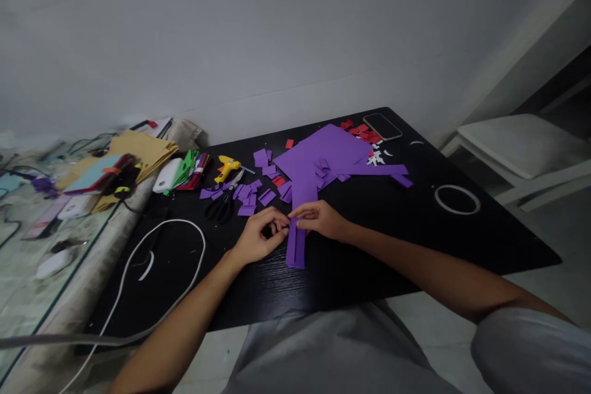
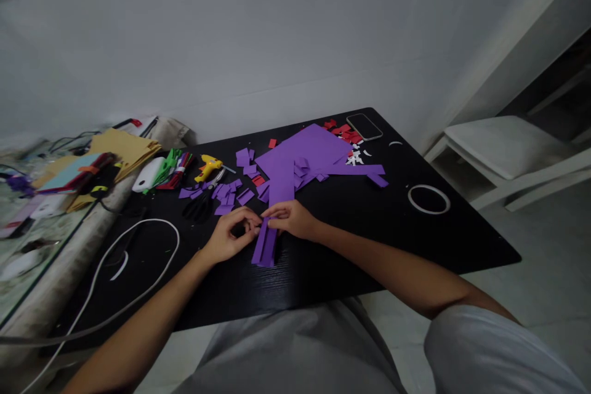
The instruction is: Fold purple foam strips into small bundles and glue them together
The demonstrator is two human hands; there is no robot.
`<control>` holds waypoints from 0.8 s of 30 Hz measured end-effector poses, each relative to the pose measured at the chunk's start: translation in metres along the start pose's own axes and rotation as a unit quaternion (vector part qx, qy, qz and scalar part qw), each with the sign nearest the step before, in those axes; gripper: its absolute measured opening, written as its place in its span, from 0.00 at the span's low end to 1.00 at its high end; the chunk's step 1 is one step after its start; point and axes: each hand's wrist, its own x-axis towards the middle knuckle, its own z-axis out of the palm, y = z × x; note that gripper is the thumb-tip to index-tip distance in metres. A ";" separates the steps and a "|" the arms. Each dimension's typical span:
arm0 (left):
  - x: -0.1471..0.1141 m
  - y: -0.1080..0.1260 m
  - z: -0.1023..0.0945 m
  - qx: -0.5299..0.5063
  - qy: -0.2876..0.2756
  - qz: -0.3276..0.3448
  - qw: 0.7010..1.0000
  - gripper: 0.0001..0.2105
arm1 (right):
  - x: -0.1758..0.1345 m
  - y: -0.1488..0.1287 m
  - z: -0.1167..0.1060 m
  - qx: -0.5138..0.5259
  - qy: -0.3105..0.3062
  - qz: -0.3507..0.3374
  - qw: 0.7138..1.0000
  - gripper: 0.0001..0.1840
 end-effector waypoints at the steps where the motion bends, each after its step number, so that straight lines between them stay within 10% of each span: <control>1: 0.000 0.000 0.000 -0.002 0.001 0.000 1.000 0.06 | 0.000 0.000 0.000 -0.004 0.000 0.000 1.000 0.18; 24: -0.004 0.014 -0.003 0.042 -0.089 0.087 0.991 0.14 | -0.001 0.006 0.002 -0.017 -0.002 -0.009 1.000 0.16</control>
